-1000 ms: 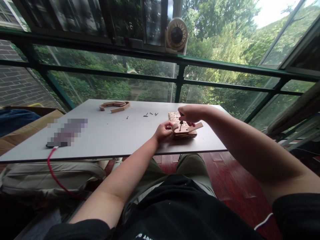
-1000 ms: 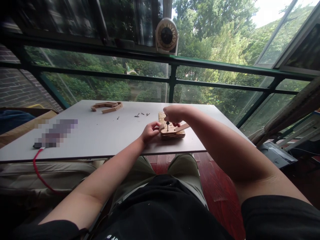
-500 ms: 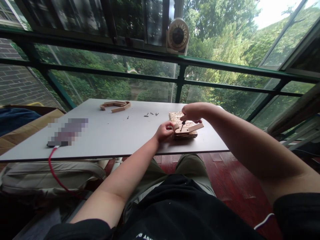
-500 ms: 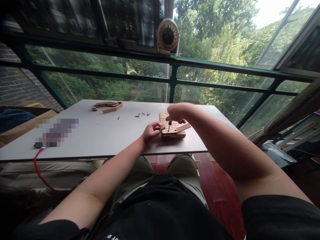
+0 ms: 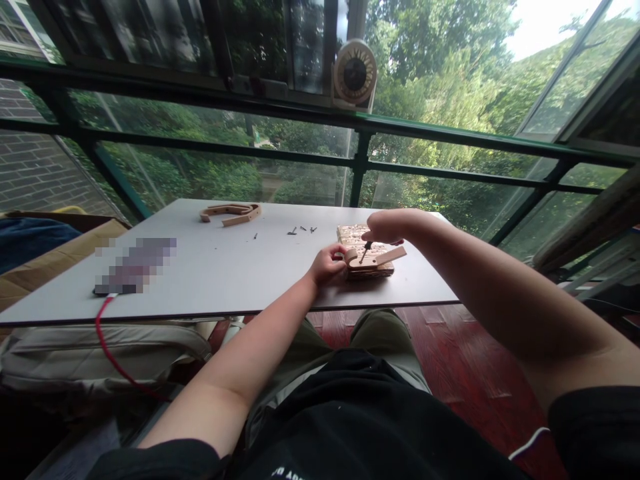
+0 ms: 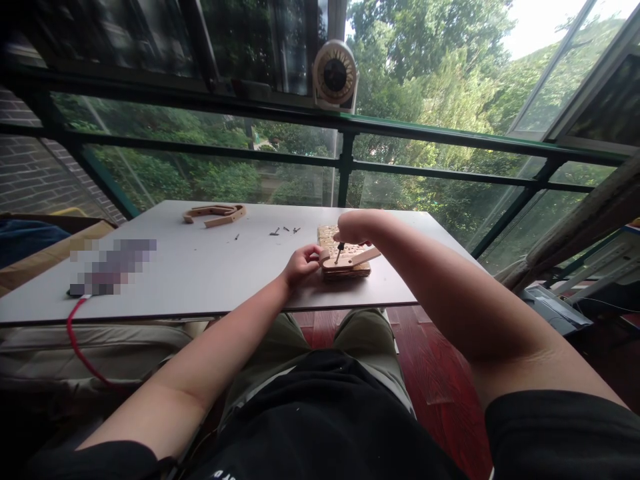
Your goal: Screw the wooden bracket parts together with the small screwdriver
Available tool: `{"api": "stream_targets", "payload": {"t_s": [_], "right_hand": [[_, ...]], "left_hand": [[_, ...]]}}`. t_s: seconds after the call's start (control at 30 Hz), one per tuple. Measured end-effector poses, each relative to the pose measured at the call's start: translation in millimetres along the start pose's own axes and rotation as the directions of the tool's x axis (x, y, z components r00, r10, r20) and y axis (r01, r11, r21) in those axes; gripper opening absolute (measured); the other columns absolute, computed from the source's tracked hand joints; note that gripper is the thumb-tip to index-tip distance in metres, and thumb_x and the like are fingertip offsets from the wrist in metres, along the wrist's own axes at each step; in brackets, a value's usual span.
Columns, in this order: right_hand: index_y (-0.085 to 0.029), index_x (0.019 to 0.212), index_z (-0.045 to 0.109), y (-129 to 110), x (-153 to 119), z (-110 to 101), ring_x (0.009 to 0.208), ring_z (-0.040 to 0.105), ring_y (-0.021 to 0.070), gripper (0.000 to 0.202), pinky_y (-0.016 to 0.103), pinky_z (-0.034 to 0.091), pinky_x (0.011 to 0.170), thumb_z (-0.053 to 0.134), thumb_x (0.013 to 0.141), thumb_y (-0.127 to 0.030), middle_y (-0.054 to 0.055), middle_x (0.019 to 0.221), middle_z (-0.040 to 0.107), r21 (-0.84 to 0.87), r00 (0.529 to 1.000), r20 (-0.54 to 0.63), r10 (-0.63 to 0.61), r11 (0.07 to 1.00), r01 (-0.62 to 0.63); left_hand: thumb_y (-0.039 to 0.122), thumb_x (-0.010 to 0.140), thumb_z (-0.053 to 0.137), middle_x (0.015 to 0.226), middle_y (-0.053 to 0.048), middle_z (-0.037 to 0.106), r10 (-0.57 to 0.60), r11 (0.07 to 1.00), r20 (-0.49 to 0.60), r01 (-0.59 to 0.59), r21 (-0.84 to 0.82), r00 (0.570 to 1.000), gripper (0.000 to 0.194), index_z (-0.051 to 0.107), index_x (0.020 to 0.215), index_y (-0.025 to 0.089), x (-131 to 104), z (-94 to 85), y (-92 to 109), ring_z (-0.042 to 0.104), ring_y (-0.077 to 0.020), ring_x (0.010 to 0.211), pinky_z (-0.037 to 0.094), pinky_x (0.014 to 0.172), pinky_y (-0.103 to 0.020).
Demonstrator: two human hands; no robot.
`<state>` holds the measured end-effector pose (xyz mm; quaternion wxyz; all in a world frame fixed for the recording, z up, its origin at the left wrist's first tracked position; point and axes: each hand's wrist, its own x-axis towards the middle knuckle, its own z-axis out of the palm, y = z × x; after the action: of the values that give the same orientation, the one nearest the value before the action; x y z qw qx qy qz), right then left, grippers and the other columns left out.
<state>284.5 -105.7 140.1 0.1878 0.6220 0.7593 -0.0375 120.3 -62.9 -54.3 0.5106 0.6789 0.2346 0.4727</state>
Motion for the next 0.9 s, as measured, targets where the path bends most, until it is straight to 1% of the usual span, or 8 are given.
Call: {"api": "stream_targets", "payload": {"t_s": [0.07,0.23,0.3,0.4,0.57,0.67,0.77,0.9], "right_hand": [[-0.014,0.085,0.072,2,-1,3,0.065,0.067,0.0260,0.043,0.039,0.049,0.070,0.052,0.095,-0.051,0.014,0.067,0.071,0.008,0.999,-0.031,-0.016,1.000,0.016],[-0.015,0.095,0.069,5,-9,5,0.065,0.068,0.0228,0.016,0.033,0.046,0.064,0.065,0.087,-0.029,0.011,0.073,0.076,0.105,0.998,-0.008,-0.062,0.993,0.062],[-0.015,0.098,0.067,4,-12,6,0.066,0.069,0.0230,0.017,0.032,0.045,0.062,0.067,0.082,-0.019,0.010,0.074,0.076,0.104,0.997,-0.033,-0.072,0.992,0.075],[-0.016,0.108,0.063,1,-15,8,0.068,0.070,0.0226,0.028,0.031,0.043,0.059,0.065,0.081,-0.012,0.008,0.075,0.076,0.127,0.993,-0.064,-0.101,0.986,0.108],[-0.017,0.114,0.058,-2,-12,10,0.069,0.071,0.0207,0.029,0.029,0.043,0.058,0.060,0.086,-0.011,0.007,0.080,0.077,0.205,0.987,-0.059,-0.151,0.966,0.160],[-0.018,0.112,0.059,-2,-13,8,0.069,0.071,0.0205,0.024,0.029,0.044,0.059,0.061,0.089,-0.015,0.006,0.079,0.076,0.198,0.984,-0.054,-0.169,0.964,0.176],[-0.017,0.115,0.060,-3,-17,5,0.067,0.071,0.0205,0.024,0.029,0.044,0.061,0.063,0.091,-0.021,0.006,0.076,0.076,0.188,0.989,-0.012,-0.148,0.971,0.148],[-0.014,0.113,0.061,-5,-19,1,0.064,0.070,0.0189,0.023,0.028,0.044,0.060,0.064,0.093,-0.026,0.008,0.075,0.076,0.137,0.988,0.002,-0.154,0.979,0.152]], "left_hand": [[0.024,0.065,0.072,0.081,-0.003,0.071,0.002,1.000,0.004,-0.002,-0.003,1.000,0.020,0.061,0.079,0.016,0,0.0,0,0.069,-0.0173,0.077,0.053,0.072,-0.027],[0.022,0.066,0.070,0.085,-0.003,0.073,-0.014,1.000,0.026,0.014,-0.013,1.000,0.019,0.062,0.081,0.015,0,-0.3,-1,0.069,-0.0172,0.078,0.053,0.071,-0.026],[0.020,0.065,0.070,0.085,-0.002,0.072,0.008,1.000,0.017,-0.008,-0.015,1.000,0.019,0.063,0.082,0.015,0,-0.4,-1,0.069,-0.0166,0.079,0.052,0.073,-0.026],[0.019,0.064,0.068,0.084,-0.001,0.070,0.032,0.999,0.005,-0.032,-0.015,0.999,0.019,0.063,0.082,0.015,1,-0.4,-2,0.067,-0.0155,0.080,0.052,0.077,-0.026],[0.020,0.064,0.068,0.082,0.000,0.068,0.021,1.000,-0.009,-0.021,-0.009,1.000,0.019,0.063,0.082,0.015,2,0.1,-2,0.066,-0.0153,0.079,0.052,0.077,-0.027],[0.020,0.063,0.066,0.082,0.000,0.068,0.016,1.000,-0.002,-0.016,-0.006,1.000,0.020,0.062,0.082,0.015,1,0.3,-1,0.066,-0.0156,0.079,0.052,0.077,-0.027],[0.018,0.063,0.063,0.083,0.000,0.068,0.019,1.000,-0.005,-0.019,0.004,1.000,0.019,0.062,0.082,0.016,1,0.2,-1,0.065,-0.0154,0.079,0.052,0.076,-0.027],[0.017,0.063,0.063,0.082,0.000,0.068,0.030,0.999,-0.008,-0.030,0.011,1.000,0.018,0.062,0.080,0.015,1,0.0,-1,0.065,-0.0153,0.079,0.052,0.076,-0.027]]}}
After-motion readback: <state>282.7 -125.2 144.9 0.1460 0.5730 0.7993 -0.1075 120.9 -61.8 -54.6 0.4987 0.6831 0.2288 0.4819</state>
